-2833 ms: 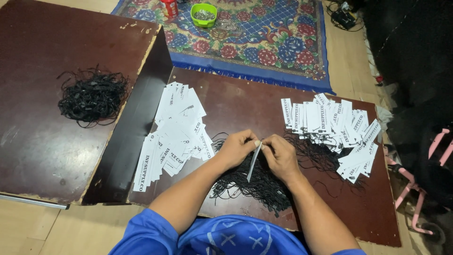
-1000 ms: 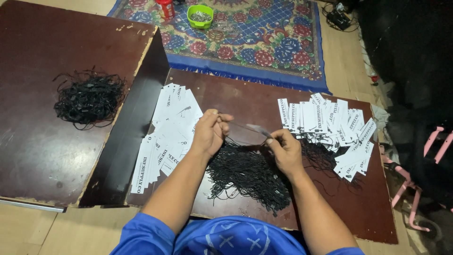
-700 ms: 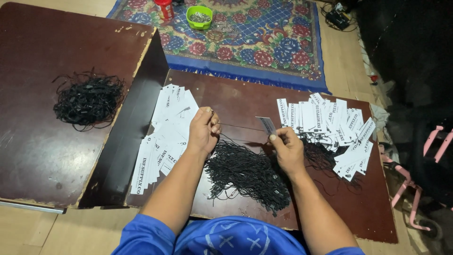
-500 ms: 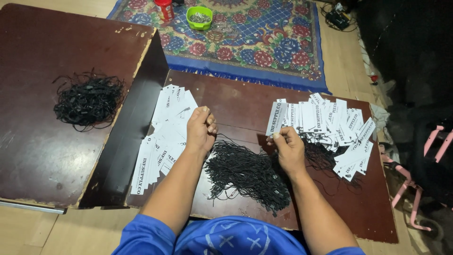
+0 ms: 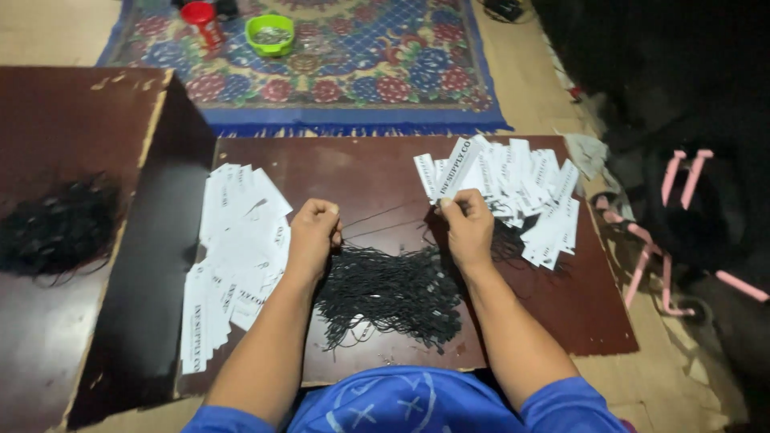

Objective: The person sits at a low table and repeatedly picks up white paper tags and black cables. They insert the tag into the cable's connector housing and place the assembled item into a growing pile on the right side of the table.

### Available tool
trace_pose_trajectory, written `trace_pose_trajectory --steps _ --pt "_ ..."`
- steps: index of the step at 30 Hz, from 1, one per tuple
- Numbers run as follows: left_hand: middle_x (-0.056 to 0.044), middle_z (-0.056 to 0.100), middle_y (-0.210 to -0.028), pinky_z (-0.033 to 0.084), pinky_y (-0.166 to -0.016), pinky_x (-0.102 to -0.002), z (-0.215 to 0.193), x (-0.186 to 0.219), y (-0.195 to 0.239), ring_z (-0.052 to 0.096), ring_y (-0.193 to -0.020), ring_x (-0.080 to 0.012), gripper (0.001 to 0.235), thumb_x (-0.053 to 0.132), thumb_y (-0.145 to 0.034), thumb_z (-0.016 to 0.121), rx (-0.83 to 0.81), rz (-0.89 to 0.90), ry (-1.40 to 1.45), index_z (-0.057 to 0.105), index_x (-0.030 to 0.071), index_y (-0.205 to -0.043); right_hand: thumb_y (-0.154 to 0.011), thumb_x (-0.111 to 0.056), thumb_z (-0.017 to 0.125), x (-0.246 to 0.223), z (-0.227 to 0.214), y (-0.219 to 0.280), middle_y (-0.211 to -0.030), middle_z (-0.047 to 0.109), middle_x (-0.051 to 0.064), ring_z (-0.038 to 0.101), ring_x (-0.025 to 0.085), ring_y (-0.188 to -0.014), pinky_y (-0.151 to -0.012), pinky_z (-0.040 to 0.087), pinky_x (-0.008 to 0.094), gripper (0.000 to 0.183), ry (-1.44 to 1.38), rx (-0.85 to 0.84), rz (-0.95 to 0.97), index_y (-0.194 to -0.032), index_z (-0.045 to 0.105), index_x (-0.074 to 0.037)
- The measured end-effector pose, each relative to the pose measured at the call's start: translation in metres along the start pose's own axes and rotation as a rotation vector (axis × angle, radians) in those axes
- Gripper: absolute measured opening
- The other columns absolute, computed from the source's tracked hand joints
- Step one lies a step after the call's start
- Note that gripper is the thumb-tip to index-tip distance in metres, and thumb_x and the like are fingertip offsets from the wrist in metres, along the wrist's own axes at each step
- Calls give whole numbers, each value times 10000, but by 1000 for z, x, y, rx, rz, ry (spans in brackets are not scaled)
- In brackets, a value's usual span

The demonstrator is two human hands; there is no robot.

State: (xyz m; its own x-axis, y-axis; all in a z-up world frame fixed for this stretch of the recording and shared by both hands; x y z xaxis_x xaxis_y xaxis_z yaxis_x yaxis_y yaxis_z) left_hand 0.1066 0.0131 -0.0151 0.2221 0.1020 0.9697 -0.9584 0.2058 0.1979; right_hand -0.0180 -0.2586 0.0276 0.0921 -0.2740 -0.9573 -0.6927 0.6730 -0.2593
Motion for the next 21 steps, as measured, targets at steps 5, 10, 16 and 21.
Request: trace_pose_trajectory --steps 5,10,16,21 --pt "-89 603 -608 431 -452 -265 18 33 36 579 -453 -164 68 113 -924 644 -119 -10 -222 662 49 -936 -867 -25 736 4 -14 -7 -682 715 88 630 141 -662 -632 472 287 93 16 65 19 -848 657 -71" --pt "-135 657 -682 494 -560 -322 22 19 32 630 -545 -212 121 126 -890 700 -240 8 -328 704 20 -950 -847 -32 752 -5 -18 -7 -667 707 81 622 135 -642 -609 469 282 111 27 81 8 -851 649 -73" --pt "-199 740 -919 505 -784 -419 22 26 34 685 -855 -318 196 187 -898 704 -141 138 -534 729 47 -1032 -849 -1 719 -19 -17 -4 -686 654 50 609 122 -640 -639 465 263 292 -19 85 -57 -1106 601 -75" --pt "-168 755 -917 518 -794 -427 25 22 35 710 -894 -345 163 217 -906 712 -112 184 -588 730 84 -998 -873 10 669 -33 -28 -5 -671 605 39 539 131 -628 -632 454 285 345 44 116 -141 -1196 572 -67"
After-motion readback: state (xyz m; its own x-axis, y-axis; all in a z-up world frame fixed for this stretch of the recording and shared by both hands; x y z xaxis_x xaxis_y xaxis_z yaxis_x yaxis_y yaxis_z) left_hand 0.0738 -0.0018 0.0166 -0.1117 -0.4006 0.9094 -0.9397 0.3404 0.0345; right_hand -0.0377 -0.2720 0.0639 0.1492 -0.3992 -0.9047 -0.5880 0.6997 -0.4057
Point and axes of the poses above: each hand's wrist, its own y-axis away from the middle knuckle, its own z-axis out of the palm, x = y × z, the point moved 6 cm from there along -y, towards the middle knuckle
